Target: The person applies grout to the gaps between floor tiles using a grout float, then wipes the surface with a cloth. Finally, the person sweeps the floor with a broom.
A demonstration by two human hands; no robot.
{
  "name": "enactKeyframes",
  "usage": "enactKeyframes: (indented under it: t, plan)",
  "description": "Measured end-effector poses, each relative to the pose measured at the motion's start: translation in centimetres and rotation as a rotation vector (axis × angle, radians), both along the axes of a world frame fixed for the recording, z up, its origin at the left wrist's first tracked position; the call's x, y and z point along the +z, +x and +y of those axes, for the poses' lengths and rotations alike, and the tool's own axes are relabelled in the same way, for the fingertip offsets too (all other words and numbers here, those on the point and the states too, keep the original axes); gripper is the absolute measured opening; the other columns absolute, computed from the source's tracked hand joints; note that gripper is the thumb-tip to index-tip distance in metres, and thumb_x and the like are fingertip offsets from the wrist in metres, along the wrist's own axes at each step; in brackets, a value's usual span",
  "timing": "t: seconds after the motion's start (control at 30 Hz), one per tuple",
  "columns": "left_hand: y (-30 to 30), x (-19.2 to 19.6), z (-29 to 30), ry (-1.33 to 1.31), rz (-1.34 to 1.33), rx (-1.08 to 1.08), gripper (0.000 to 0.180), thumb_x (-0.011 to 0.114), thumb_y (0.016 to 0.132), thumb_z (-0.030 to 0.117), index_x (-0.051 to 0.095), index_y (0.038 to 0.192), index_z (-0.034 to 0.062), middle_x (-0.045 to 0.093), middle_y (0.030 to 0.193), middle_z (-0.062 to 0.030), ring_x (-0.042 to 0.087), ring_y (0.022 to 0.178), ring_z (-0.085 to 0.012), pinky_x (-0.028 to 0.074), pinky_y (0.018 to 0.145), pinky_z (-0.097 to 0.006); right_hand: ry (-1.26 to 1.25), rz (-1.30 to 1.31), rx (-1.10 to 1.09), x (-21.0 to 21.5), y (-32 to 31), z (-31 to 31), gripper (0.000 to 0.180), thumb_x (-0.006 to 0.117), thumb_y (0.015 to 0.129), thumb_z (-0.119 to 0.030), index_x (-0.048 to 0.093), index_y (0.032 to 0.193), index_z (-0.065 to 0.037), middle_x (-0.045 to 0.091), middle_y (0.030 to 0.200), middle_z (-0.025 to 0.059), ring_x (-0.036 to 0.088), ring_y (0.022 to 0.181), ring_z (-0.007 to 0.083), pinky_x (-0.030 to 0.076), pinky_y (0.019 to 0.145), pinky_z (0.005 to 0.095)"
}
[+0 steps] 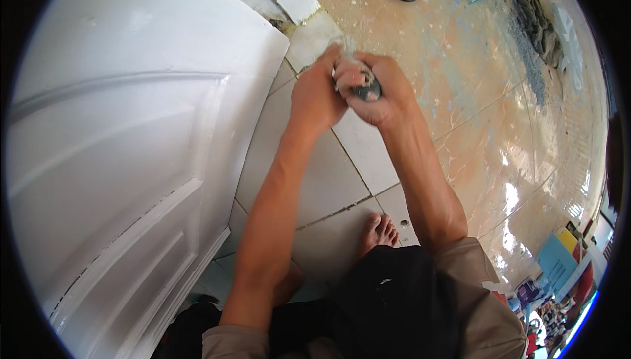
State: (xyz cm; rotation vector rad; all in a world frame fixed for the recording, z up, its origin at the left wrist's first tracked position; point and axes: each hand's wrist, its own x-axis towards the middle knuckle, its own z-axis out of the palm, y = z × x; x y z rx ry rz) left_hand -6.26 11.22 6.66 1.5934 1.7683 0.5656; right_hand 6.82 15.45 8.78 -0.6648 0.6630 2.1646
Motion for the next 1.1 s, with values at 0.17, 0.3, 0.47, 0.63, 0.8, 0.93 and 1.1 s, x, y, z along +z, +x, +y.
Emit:
enactKeyframes:
  t: [0.17, 0.3, 0.47, 0.63, 0.8, 0.93, 1.1]
  plan:
    - [-0.3, 0.7, 3.2, -0.040, -0.034, 0.000, 0.056, 0.071, 0.088, 0.019, 0.060, 0.141, 0.0095, 0.069, 0.129, -0.0215, 0.067, 0.117, -0.0391, 0.053, 0.099, -0.047, 0.081, 0.061, -0.026, -1.8, -0.2, 0.7, 0.007, 0.039, 0.100, -0.002, 0.045, 0.097, 0.000, 0.047, 0.076, 0.0072, 0.045, 0.056, 0.0142, 0.040, 0.046, 0.0274]
    - [-0.9, -1.7, -0.6, 0.186, 0.048, -0.038, 0.056, 0.070, 0.088, 0.018, 0.059, 0.142, 0.0103, 0.074, 0.109, -0.0234, 0.070, 0.105, -0.0427, 0.056, 0.088, -0.048, 0.048, 0.012, 0.033, -0.9, -0.6, 0.0, 0.016, 0.037, 0.106, -0.011, 0.046, 0.102, 0.002, 0.044, 0.077, 0.0054, 0.041, 0.057, 0.0132, 0.039, 0.047, 0.0259]
    - [-1.5, 0.6, 4.1, -0.106, -0.005, -0.007, 0.055, 0.068, 0.090, 0.025, 0.059, 0.142, 0.0132, 0.072, 0.114, -0.0246, 0.068, 0.110, -0.0439, 0.055, 0.092, -0.050, 0.041, 0.015, 0.008, -1.0, -1.4, 3.1, 0.009, 0.037, 0.099, 0.003, 0.044, 0.093, 0.002, 0.048, 0.076, 0.0078, 0.047, 0.056, 0.0145, 0.041, 0.045, 0.0263]
    - [-0.3, -0.6, 1.6, 0.120, 0.076, 0.006, 0.049, 0.067, 0.090, 0.027, 0.062, 0.136, 0.0111, 0.074, 0.104, -0.0242, 0.069, 0.102, -0.0463, 0.055, 0.086, -0.053, 0.067, 0.093, 0.020, -0.9, 0.1, 1.6, 0.007, 0.039, 0.095, 0.005, 0.043, 0.091, 0.002, 0.048, 0.075, 0.0081, 0.046, 0.056, 0.0155, 0.041, 0.044, 0.0278]
    - [-0.5, 0.9, 4.0, -0.042, 0.093, 0.009, 0.045, 0.068, 0.089, 0.027, 0.063, 0.130, 0.0102, 0.073, 0.104, -0.0241, 0.069, 0.103, -0.0458, 0.055, 0.088, -0.053, 0.014, 0.125, 0.048, -1.9, -0.1, 4.2, 0.004, 0.040, 0.091, 0.006, 0.044, 0.090, 0.004, 0.048, 0.077, 0.0092, 0.047, 0.056, 0.0157, 0.042, 0.044, 0.0273]
    - [0.8, 0.9, 2.1, 0.070, 0.093, 0.089, 0.043, 0.068, 0.089, 0.027, 0.063, 0.129, 0.0114, 0.073, 0.107, -0.0244, 0.070, 0.103, -0.0456, 0.055, 0.089, -0.054, 0.069, 0.103, 0.098, -1.6, 1.2, 3.0, 0.007, 0.039, 0.095, 0.004, 0.044, 0.090, 0.006, 0.049, 0.079, 0.0112, 0.048, 0.056, 0.0155, 0.044, 0.043, 0.0270]
    - [-0.3, 2.3, 4.7, -0.074, 0.081, 0.044, 0.028, 0.068, 0.090, 0.028, 0.064, 0.111, 0.0094, 0.074, 0.100, -0.0231, 0.070, 0.099, -0.0457, 0.055, 0.084, -0.054, -0.051, 0.064, 0.017, -1.0, -0.4, 5.3, 0.009, 0.037, 0.097, 0.002, 0.045, 0.094, 0.006, 0.050, 0.078, 0.0101, 0.048, 0.055, 0.0150, 0.044, 0.044, 0.0270]
